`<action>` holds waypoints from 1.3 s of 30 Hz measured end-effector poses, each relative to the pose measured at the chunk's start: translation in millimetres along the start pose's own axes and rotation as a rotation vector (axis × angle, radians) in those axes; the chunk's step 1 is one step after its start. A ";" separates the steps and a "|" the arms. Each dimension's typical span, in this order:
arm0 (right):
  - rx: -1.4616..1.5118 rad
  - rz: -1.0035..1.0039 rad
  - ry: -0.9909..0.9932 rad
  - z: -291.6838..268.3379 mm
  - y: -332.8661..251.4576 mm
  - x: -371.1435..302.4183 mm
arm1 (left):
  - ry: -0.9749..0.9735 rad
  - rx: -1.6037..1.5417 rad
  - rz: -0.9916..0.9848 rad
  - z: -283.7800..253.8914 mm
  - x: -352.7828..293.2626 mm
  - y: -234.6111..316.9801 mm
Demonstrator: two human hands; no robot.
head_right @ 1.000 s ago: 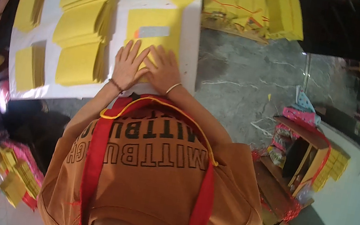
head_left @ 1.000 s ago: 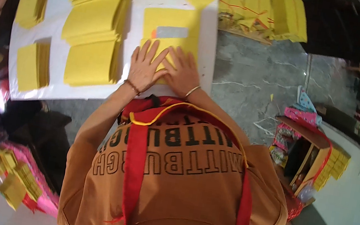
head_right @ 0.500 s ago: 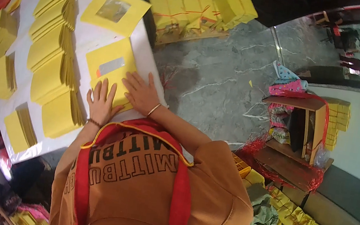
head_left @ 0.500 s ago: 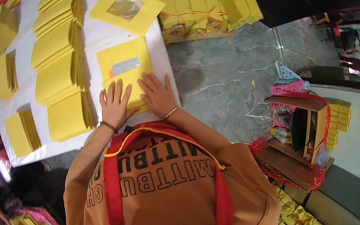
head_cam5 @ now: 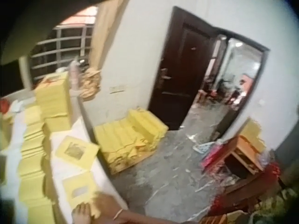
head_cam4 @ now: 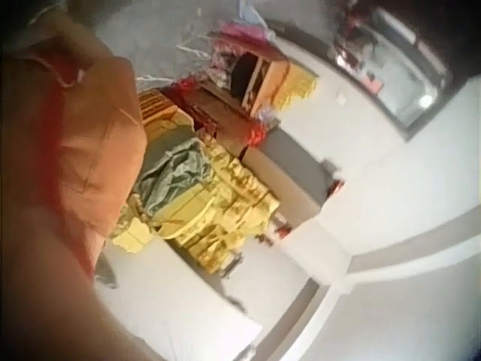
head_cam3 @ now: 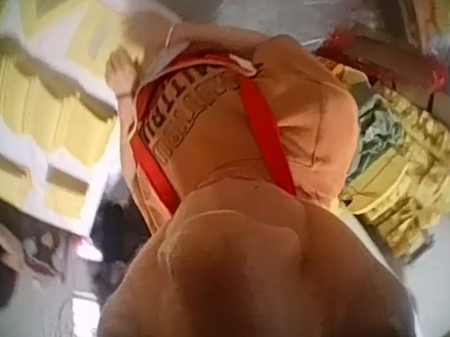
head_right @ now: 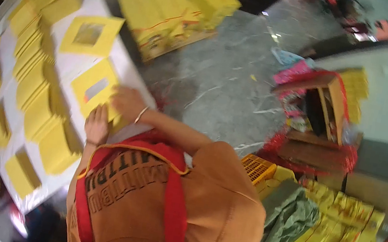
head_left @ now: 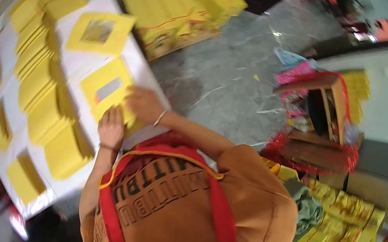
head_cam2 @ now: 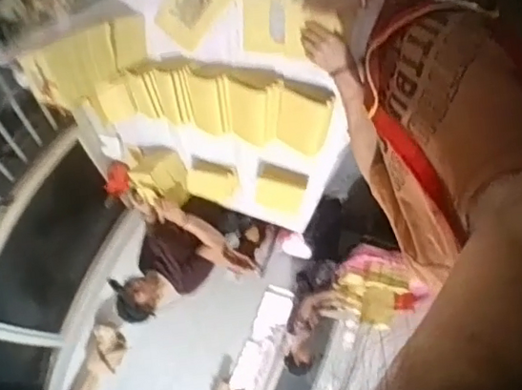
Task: Folding yellow paper sheets and stacking them neatly on a table.
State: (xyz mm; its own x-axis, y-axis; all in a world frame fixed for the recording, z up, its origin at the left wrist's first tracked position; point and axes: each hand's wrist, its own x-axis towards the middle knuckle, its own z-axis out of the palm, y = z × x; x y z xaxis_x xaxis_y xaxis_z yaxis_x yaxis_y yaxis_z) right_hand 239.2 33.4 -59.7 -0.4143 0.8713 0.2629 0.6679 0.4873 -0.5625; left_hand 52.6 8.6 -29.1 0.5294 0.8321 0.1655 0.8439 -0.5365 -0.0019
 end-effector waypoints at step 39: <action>0.729 0.482 0.145 -20.4 32.7 -8.4 | -0.230 -0.046 -0.499 -59.6 -141.4 -102.6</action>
State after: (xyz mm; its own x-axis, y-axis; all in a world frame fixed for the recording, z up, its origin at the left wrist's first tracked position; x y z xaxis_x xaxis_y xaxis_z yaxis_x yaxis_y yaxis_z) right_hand 277.2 43.2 -64.4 -0.0739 0.9953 -0.0626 0.1693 -0.0494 -0.9843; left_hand -114.1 -62.3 6.5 0.0755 0.9936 -0.0845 0.9954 -0.0700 0.0656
